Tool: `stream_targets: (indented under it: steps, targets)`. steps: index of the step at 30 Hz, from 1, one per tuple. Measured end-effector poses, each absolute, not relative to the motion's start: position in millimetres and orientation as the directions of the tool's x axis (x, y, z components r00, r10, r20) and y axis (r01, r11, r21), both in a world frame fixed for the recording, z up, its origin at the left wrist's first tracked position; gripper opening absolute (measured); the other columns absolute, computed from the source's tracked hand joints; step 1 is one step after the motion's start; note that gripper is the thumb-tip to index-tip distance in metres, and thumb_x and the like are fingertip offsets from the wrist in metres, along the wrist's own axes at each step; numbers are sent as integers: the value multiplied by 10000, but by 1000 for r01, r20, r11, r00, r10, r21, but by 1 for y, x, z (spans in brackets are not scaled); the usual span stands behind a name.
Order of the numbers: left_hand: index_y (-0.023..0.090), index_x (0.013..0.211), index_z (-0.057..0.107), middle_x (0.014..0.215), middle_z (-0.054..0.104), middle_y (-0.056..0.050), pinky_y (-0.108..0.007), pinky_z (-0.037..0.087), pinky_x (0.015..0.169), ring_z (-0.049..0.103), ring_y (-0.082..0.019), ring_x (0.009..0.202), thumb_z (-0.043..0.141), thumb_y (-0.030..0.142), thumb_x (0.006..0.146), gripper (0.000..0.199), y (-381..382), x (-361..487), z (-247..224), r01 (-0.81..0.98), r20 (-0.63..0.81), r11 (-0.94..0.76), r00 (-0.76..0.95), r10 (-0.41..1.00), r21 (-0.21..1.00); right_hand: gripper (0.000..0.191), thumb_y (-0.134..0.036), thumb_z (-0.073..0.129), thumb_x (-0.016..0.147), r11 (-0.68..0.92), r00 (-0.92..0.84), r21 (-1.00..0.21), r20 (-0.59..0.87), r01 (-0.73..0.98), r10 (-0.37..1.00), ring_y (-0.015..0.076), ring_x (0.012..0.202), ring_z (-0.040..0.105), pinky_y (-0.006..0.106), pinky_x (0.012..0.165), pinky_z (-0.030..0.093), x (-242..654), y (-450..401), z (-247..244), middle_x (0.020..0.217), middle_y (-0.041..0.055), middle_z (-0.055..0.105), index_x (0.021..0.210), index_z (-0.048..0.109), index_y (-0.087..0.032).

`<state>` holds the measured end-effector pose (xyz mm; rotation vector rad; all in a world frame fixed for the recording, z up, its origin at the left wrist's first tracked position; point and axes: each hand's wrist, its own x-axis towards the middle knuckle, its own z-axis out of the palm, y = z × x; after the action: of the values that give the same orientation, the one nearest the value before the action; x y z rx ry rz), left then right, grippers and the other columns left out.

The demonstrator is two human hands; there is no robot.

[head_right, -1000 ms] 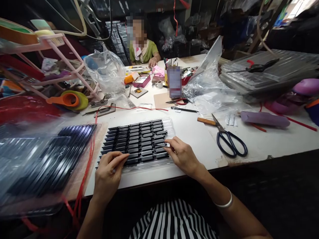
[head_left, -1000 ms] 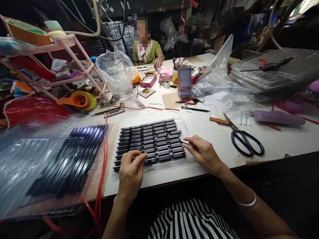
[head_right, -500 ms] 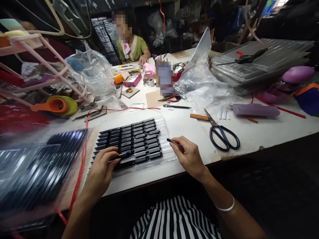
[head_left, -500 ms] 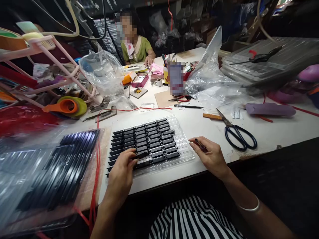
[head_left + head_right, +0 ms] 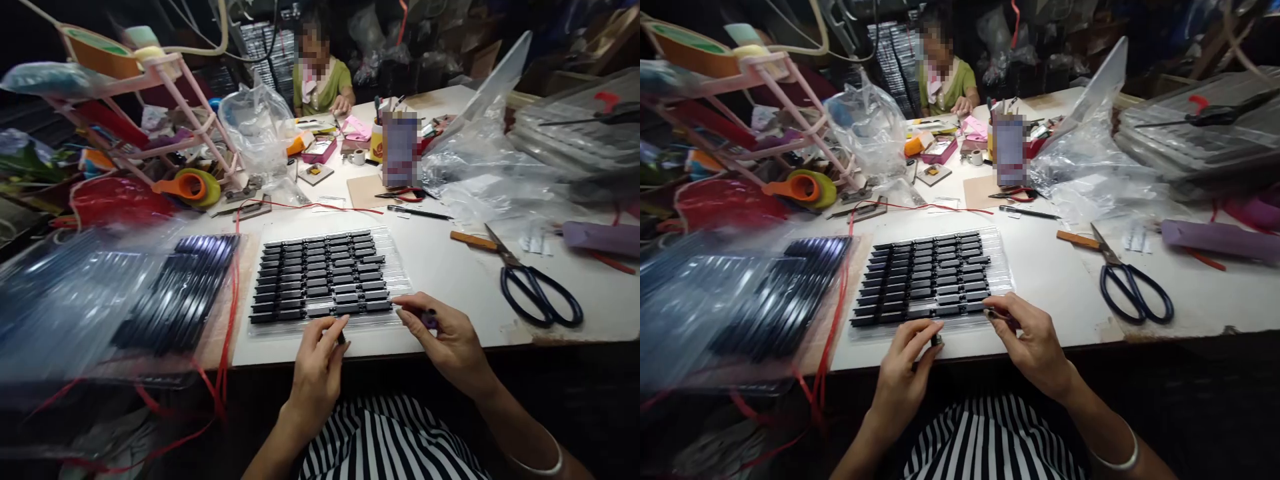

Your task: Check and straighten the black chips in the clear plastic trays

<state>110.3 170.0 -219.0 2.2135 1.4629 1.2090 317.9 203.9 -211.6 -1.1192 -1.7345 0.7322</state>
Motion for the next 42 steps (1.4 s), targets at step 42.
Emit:
stream_targets:
  steps: [42]
  targets:
    - [222,1074,631,1072,598,-101,-479,361,892,513,-278,1018,586,322,839,259,215,68,-259,854,476,-56,-232,848,517,487,-367,505,912,46,-22,-979,42,200,999,119,508,549,242,507,515,330,195,-230,613,-43,542,1358,388,-210]
